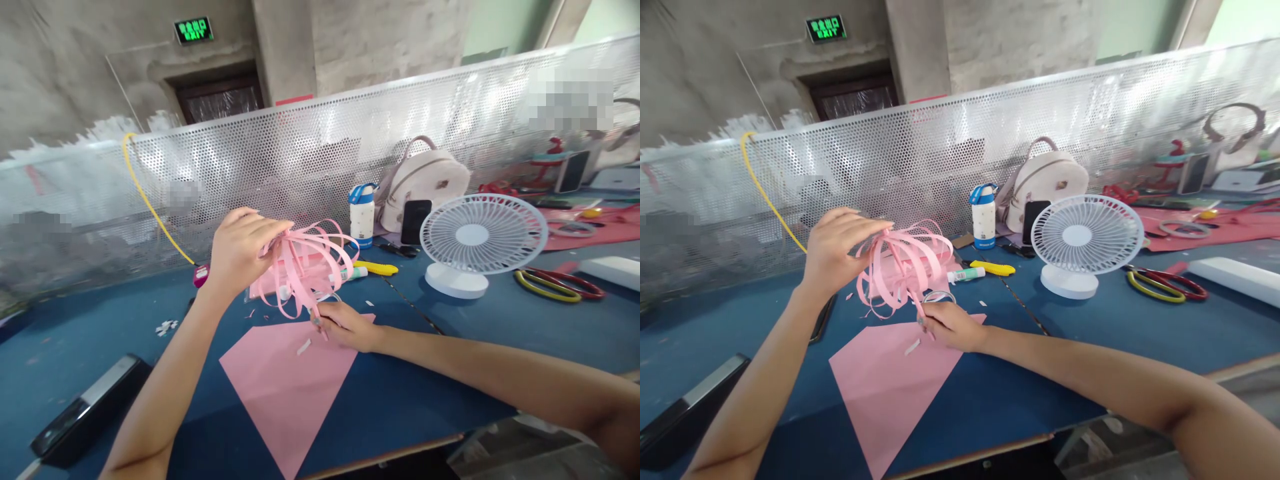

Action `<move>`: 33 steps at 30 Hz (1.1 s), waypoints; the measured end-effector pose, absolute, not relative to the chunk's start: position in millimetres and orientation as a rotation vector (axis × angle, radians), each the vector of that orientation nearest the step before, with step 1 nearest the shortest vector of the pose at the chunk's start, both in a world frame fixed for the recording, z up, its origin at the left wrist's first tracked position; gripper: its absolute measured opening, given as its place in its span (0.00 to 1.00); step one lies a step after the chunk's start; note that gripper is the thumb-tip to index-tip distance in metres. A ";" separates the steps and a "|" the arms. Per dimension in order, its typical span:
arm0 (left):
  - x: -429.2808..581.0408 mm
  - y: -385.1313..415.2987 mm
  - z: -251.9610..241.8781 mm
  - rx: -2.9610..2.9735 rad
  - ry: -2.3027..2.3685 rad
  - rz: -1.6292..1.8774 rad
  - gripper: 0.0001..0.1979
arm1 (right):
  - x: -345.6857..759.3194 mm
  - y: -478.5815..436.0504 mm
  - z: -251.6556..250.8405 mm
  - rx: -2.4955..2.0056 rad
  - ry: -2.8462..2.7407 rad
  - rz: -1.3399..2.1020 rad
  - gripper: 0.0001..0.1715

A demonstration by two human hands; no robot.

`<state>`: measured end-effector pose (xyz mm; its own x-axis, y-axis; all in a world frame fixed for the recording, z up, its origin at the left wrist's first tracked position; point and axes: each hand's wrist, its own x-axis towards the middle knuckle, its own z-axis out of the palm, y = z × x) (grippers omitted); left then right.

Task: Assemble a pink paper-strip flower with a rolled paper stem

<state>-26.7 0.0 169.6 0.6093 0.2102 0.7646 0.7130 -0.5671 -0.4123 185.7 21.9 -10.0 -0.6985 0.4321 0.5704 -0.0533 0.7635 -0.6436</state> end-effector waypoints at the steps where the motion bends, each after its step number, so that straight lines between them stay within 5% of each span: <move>1: -26.0 -0.1 169.0 -2.087 -0.733 -0.877 0.09 | 185.7 22.0 -10.1 -0.282 -2.209 0.835 0.18; 33: -30.6 1.2 170.7 -2.116 -0.686 -0.839 0.09 | 187.4 23.3 -10.3 -0.288 -2.251 0.800 0.17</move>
<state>-30.6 1.2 170.7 0.6421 0.1981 0.7406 0.6865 -0.5784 -0.4405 187.4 23.3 -10.3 -0.7163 0.4182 0.5586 -0.0279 0.7827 -0.6218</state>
